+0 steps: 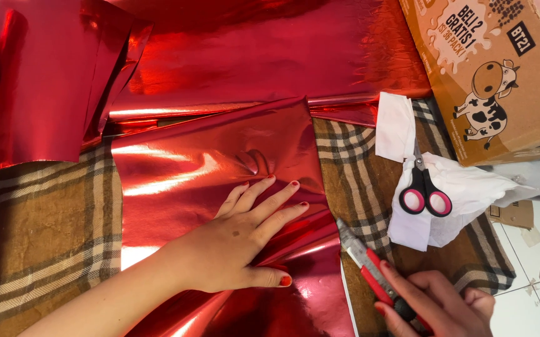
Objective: The person uses a utility knife to cut a sheet of red metallic wrapping paper on a plaid surface. After cutting, the person folds the cut piece of paper.
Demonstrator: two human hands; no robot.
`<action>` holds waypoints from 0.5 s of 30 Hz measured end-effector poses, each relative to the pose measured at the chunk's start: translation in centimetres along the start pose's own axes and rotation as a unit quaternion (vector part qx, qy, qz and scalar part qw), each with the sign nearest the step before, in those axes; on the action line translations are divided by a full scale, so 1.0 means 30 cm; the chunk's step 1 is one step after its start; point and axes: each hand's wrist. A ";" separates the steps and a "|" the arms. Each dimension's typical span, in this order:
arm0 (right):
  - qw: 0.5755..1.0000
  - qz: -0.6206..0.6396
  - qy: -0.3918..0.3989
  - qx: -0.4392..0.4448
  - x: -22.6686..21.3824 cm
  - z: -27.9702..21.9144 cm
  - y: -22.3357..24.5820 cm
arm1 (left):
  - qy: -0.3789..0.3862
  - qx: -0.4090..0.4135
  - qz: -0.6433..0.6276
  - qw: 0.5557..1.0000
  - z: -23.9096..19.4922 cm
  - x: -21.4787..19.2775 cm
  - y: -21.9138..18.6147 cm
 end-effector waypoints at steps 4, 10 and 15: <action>0.999 0.017 0.006 -0.041 0.023 -0.004 0.007 | 0.023 -0.014 -0.017 1.000 -0.001 -0.009 -0.008; 0.998 0.010 0.033 -0.055 0.056 0.030 0.001 | -0.028 0.013 0.083 0.996 0.005 0.050 0.016; 0.999 -0.011 0.028 -0.036 0.056 0.037 0.036 | -0.263 0.071 0.412 0.870 0.000 0.152 0.094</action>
Point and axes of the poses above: each hand's wrist, its own z-axis towards the middle knuckle, its own x-axis out of the palm, y = z × x, and after that the axes turned 2 degrees about z, right-handed
